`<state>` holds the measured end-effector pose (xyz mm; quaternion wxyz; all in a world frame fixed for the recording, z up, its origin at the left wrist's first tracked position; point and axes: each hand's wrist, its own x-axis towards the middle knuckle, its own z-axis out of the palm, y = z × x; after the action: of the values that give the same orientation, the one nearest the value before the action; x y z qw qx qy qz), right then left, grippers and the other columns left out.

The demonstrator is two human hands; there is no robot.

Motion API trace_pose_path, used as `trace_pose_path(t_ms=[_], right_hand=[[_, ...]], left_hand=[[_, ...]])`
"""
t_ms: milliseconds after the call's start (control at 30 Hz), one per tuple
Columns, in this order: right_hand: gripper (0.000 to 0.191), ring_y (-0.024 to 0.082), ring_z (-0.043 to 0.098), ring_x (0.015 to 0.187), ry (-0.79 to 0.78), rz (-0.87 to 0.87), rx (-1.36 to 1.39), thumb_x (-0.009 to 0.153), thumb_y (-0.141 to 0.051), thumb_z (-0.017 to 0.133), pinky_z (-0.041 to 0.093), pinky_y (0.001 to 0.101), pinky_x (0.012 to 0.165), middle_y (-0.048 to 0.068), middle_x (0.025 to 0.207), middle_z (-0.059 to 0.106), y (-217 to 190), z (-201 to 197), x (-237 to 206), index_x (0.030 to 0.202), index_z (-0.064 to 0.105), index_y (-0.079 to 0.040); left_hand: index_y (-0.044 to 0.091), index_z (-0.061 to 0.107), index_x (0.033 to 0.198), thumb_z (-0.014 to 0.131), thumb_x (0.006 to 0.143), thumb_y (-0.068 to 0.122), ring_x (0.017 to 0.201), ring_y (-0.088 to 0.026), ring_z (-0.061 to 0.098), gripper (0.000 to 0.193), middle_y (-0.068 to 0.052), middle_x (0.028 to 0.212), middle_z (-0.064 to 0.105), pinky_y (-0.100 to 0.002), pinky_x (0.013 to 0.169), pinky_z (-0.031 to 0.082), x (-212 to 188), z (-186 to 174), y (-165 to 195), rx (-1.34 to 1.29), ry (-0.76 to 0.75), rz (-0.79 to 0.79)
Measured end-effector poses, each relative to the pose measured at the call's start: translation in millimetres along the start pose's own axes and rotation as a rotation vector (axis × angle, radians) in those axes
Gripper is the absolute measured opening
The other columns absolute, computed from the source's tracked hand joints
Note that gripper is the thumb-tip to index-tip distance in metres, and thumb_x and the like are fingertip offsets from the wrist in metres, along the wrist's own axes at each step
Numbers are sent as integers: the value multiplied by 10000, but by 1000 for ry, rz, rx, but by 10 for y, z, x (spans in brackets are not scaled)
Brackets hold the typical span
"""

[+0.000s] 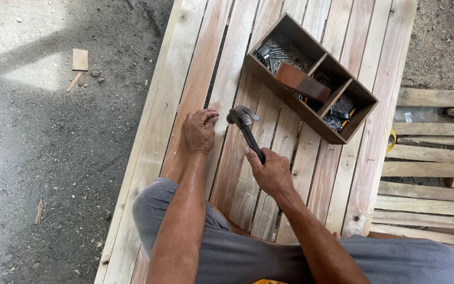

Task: The person sits cross-legged on a wooden slat workbench and hammers nails into the slats, taking nails one at a time from a compartmentalized wooden box and driving them into the wood with a claw hammer, repositioning between strikes.

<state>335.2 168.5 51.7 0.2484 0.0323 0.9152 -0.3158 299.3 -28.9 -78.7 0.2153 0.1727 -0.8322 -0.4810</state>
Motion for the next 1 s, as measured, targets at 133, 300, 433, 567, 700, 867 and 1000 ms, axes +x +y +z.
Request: trace_pose_path(t_ms=[133, 300, 433, 567, 700, 867, 1000], right_hand=[[581, 110, 506, 366, -8, -26, -15, 952, -604, 533, 355, 323, 315, 11, 483, 536, -78, -1, 59, 820, 704, -64], [579, 107, 510, 353, 29, -128, -2, 964, -586, 542, 361, 318, 301, 8, 470, 537, -123, -40, 54, 814, 699, -50], [549, 102, 514, 337, 51, -229, 65, 970, -561, 516, 386, 318, 280, 3, 462, 541, -144, 21, 56, 856, 685, -52], [533, 114, 535, 353, -13, -155, 4, 999, -534, 533, 403, 298, 314, 28, 480, 570, -202, 136, 170, 866, 680, -39], [458, 162, 521, 368, -81, -87, 58, 1009, -490, 553, 408, 352, 322, 60, 528, 586, -148, 102, 143, 917, 685, -61], [473, 123, 621, 415, 172, -510, 151, 1026, -469, 525, 486, 320, 361, 64, 528, 629, -66, 44, 38, 936, 672, -29], [514, 158, 600, 406, -17, -206, -20, 1017, -496, 545, 459, 362, 381, 85, 532, 623, -97, 112, 200, 896, 669, -12]], left_hand=[[179, 801, 903, 792, 848, 225, 1093, -182, 639, 72, 69, 1051, 775, -340, 985, 451, -11, 10, -11, 94, -2, -3], [187, 787, 926, 785, 860, 236, 1107, -184, 620, 82, 88, 1089, 759, -367, 953, 419, -47, 75, -77, 198, 10, 89], [184, 780, 933, 771, 879, 217, 1117, -187, 623, 64, 86, 1096, 752, -372, 957, 425, -71, 103, -119, 220, 4, 117], [146, 770, 934, 778, 868, 198, 1134, -210, 619, 85, 45, 1115, 747, -392, 961, 419, -63, 114, -137, 268, 39, 156], [143, 764, 926, 775, 863, 184, 1149, -216, 619, 76, 43, 1123, 744, -395, 970, 422, -51, 116, -133, 272, 44, 172], [169, 783, 904, 768, 850, 189, 1133, -204, 614, 59, 61, 1095, 753, -406, 967, 419, -47, 116, -133, 192, 18, 115], [167, 782, 924, 747, 863, 178, 1153, -196, 606, 71, 53, 1110, 751, -396, 996, 422, -27, 131, -134, 195, 18, 123]])
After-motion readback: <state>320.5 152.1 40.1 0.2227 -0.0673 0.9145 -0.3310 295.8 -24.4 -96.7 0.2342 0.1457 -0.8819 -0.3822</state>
